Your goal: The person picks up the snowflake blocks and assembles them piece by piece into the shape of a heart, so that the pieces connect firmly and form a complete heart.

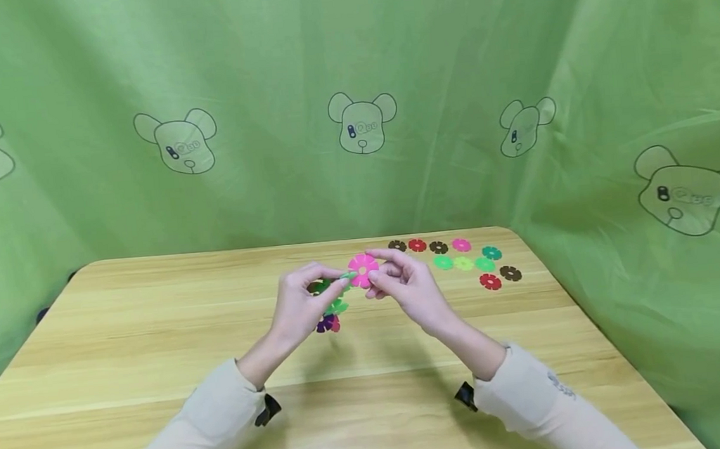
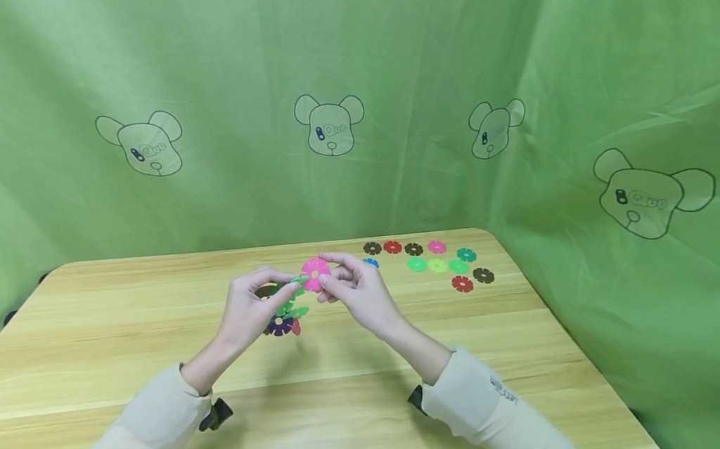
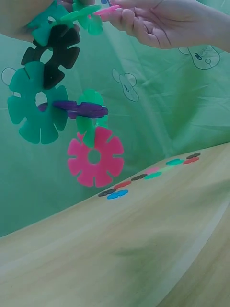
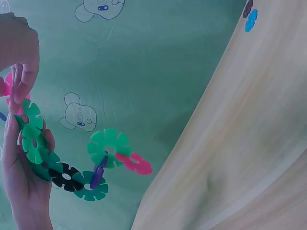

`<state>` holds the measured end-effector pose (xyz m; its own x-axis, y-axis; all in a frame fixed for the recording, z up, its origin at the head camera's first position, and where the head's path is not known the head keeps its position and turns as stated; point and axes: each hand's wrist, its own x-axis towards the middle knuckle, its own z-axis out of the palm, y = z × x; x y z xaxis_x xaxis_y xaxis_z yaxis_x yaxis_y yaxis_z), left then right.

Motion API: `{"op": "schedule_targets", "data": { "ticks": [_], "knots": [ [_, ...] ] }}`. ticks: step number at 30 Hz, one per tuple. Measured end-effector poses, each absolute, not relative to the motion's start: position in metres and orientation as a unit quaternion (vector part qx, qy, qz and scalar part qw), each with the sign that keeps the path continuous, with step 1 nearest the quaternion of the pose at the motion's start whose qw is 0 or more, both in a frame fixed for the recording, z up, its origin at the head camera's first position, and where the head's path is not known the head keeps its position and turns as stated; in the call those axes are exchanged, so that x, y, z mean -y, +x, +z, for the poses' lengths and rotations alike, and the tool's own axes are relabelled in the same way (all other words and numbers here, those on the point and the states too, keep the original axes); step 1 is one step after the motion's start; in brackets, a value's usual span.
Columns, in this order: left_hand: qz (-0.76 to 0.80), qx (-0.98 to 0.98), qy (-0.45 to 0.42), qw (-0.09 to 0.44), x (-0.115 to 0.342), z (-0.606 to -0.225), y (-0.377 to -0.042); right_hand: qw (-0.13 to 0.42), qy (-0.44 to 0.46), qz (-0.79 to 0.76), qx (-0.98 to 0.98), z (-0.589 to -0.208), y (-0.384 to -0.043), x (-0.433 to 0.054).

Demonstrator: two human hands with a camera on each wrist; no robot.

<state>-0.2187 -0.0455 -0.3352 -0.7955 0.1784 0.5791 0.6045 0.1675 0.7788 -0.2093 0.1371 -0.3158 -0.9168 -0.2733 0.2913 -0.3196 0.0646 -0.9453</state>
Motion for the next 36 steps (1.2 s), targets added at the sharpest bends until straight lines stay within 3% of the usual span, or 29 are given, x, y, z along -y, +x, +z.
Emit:
{"op": "schedule_targets", "data": {
  "ticks": [14, 25, 36],
  "knots": [
    [-0.585, 0.759, -0.263, 0.108, 0.048, -0.336, -0.220, 0.060, 0.181, 0.644, 0.741, -0.321, -0.212, -0.136],
    [-0.649, 0.721, -0.241, -0.029, 0.047, -0.331, -0.232, 0.065, 0.178, 0.643, 0.742, -0.328, -0.211, -0.133],
    [-0.678, 0.712, -0.180, 0.005, 0.039, -0.330, -0.231, 0.045, 0.196, 0.626, 0.754, -0.339, -0.225, -0.146]
  ]
}}
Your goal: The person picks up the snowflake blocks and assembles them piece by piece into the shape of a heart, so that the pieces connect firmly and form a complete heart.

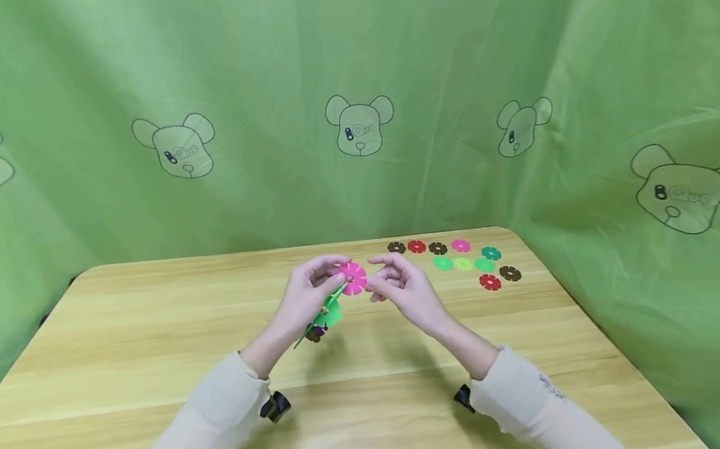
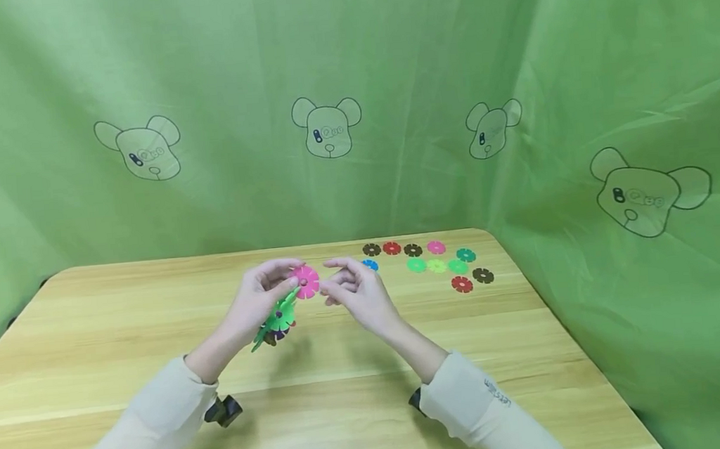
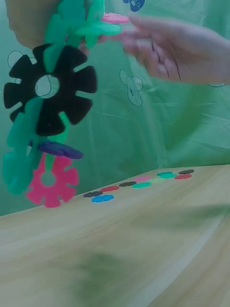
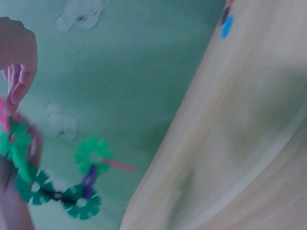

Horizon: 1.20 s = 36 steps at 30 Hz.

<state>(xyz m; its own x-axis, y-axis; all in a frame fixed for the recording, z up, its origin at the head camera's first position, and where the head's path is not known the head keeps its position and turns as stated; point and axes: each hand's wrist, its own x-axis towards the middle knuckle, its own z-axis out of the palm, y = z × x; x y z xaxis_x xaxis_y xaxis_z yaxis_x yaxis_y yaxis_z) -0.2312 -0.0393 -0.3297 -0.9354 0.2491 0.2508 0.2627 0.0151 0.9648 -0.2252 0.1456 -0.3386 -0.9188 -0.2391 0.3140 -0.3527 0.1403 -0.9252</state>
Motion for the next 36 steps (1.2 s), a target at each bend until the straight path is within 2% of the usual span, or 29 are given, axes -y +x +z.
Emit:
{"op": "schedule_targets", "data": {
  "ticks": [9, 18, 23, 27, 31, 36],
  "knots": [
    [-0.686, 0.709, -0.163, -0.002, 0.047, -0.329, -0.232, 0.066, 0.069, 0.524, 0.846, -0.366, -0.271, -0.223],
    [-0.684, 0.709, -0.171, -0.008, 0.053, -0.331, -0.232, 0.071, -0.001, 0.440, 0.895, -0.392, -0.291, -0.295],
    [-0.674, 0.718, -0.172, -0.008, 0.055, -0.331, -0.232, 0.003, -0.043, 0.378, 0.925, -0.404, -0.294, -0.325],
    [-0.668, 0.724, -0.170, -0.013, 0.055, -0.331, -0.232, -0.060, -0.035, 0.305, 0.950, -0.414, -0.297, -0.342],
    [-0.670, 0.723, -0.169, -0.016, 0.056, -0.332, -0.233, -0.072, -0.007, 0.250, 0.966, -0.424, -0.301, -0.352],
    [-0.674, 0.720, -0.167, -0.016, 0.058, -0.333, -0.233, -0.075, -0.003, 0.267, 0.961, -0.428, -0.306, -0.352]
  ]
}}
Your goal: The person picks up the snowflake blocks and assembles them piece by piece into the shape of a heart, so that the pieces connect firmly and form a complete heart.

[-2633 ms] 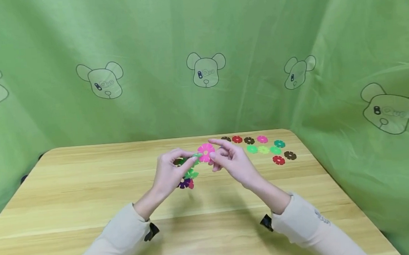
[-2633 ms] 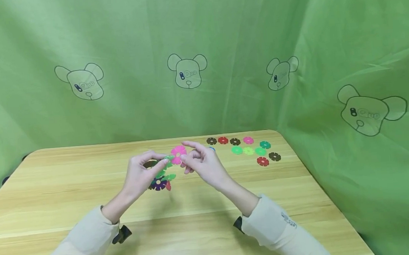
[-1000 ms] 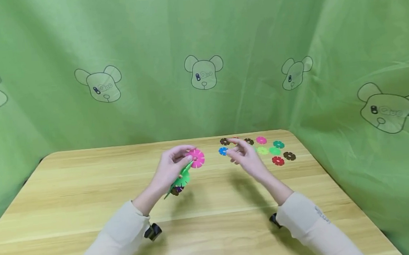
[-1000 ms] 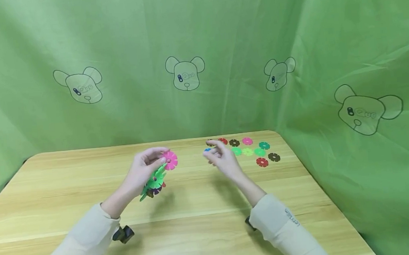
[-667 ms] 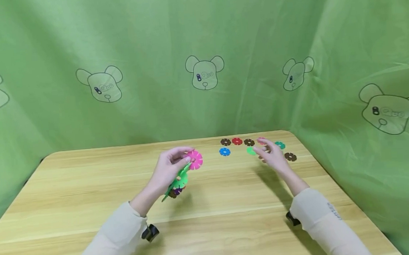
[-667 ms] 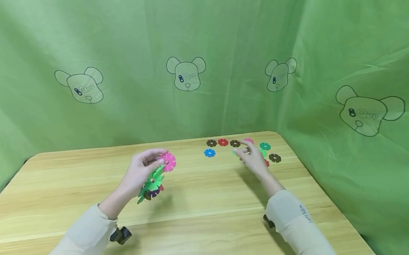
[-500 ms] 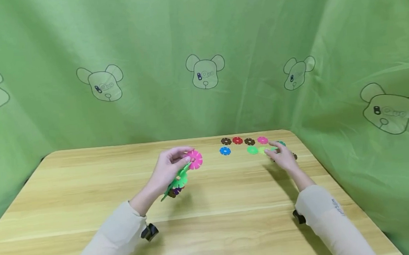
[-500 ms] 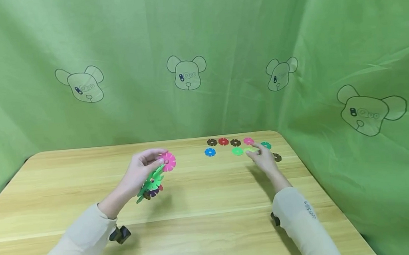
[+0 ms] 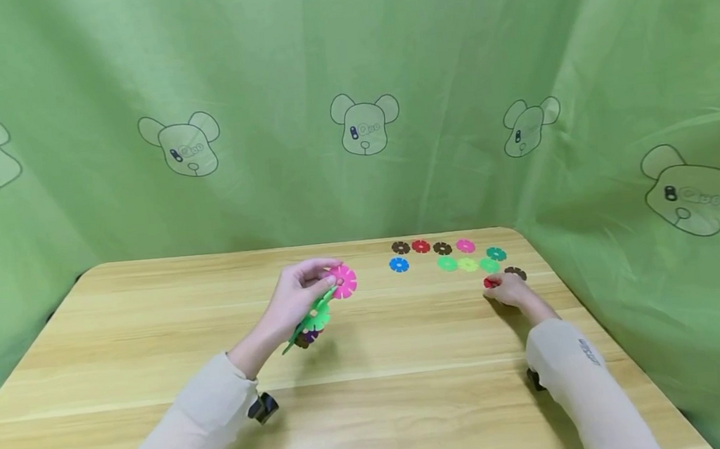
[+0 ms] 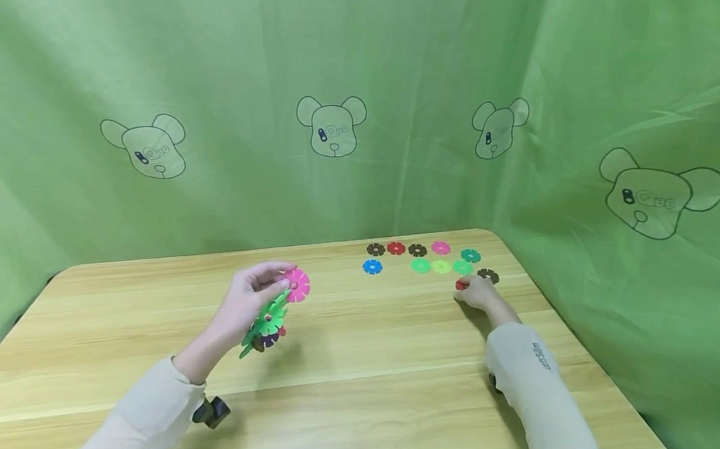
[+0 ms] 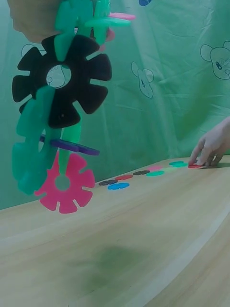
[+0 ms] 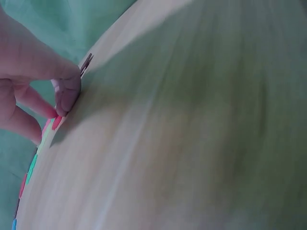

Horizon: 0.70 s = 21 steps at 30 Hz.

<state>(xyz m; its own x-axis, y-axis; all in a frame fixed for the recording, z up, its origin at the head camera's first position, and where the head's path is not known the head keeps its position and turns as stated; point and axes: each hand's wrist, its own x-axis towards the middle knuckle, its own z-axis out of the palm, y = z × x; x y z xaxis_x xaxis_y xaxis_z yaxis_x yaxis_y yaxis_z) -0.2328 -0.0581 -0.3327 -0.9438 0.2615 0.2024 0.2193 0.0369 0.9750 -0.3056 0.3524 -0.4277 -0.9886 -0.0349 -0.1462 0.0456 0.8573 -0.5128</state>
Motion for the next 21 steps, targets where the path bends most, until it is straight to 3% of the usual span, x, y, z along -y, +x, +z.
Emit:
{"op": "schedule_targets", "data": {
  "ticks": [21],
  "knots": [
    [0.651, -0.733, 0.173, 0.093, 0.061, -0.351, -0.233, 0.055, 0.094, -0.249, -0.962, -0.430, -0.303, -0.350]
  ]
}}
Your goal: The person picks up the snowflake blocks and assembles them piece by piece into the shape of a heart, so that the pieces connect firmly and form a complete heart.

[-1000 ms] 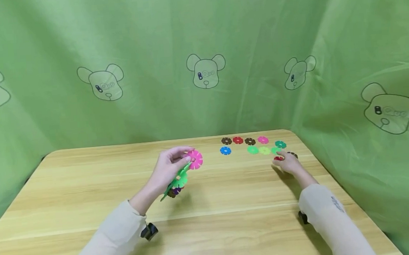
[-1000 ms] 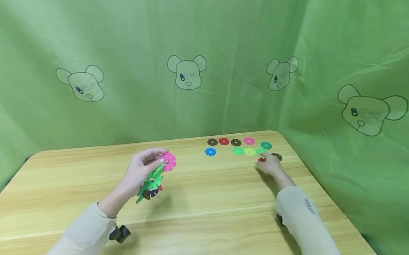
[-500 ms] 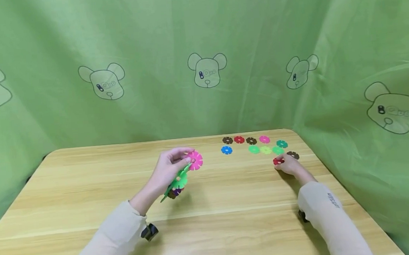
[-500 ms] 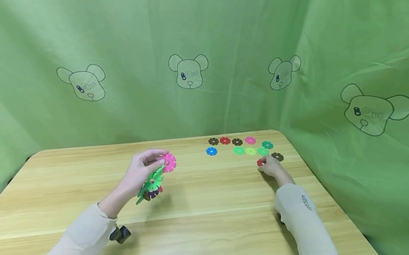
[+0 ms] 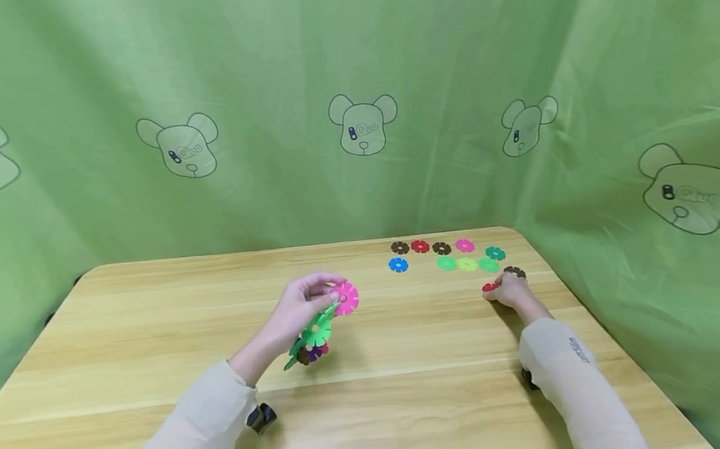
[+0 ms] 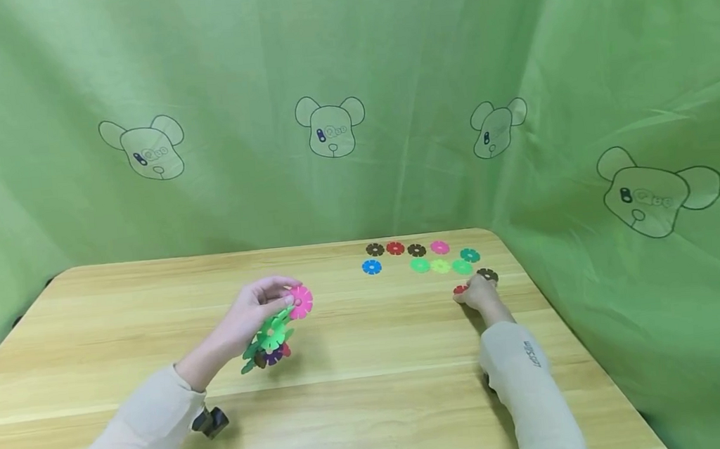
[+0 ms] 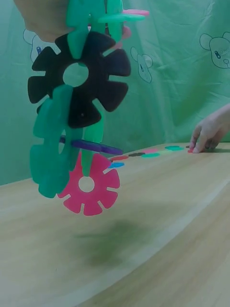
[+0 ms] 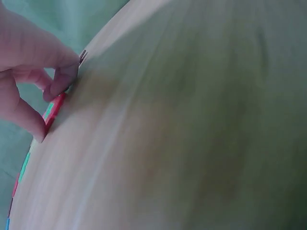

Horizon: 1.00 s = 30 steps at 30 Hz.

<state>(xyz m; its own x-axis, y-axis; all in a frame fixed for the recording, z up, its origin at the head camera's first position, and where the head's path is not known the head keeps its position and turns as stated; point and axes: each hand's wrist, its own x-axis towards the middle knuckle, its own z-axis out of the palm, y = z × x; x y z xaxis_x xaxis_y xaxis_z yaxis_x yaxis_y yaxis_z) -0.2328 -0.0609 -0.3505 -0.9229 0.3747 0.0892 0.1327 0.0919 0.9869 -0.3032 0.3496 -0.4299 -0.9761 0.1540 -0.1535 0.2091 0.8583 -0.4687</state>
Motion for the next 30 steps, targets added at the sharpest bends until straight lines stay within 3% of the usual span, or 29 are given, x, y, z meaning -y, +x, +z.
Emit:
{"op": "schedule_targets", "data": {
  "ticks": [5, 12, 24, 30],
  "knots": [
    [0.651, -0.729, 0.186, 0.096, 0.062, -0.358, -0.233, 0.042, 0.089, -0.257, -0.961, -0.429, -0.302, -0.349],
    [0.649, -0.735, 0.173, 0.093, 0.066, -0.365, -0.234, -0.040, -0.038, -0.306, -0.950, -0.413, -0.303, -0.310],
    [0.650, -0.729, 0.184, 0.107, 0.060, -0.366, -0.231, -0.016, -0.192, -0.510, -0.839, -0.363, -0.254, -0.208],
    [0.651, -0.724, 0.195, 0.114, 0.054, -0.364, -0.230, -0.055, -0.254, -0.537, -0.803, -0.354, -0.231, -0.182]
  ]
}}
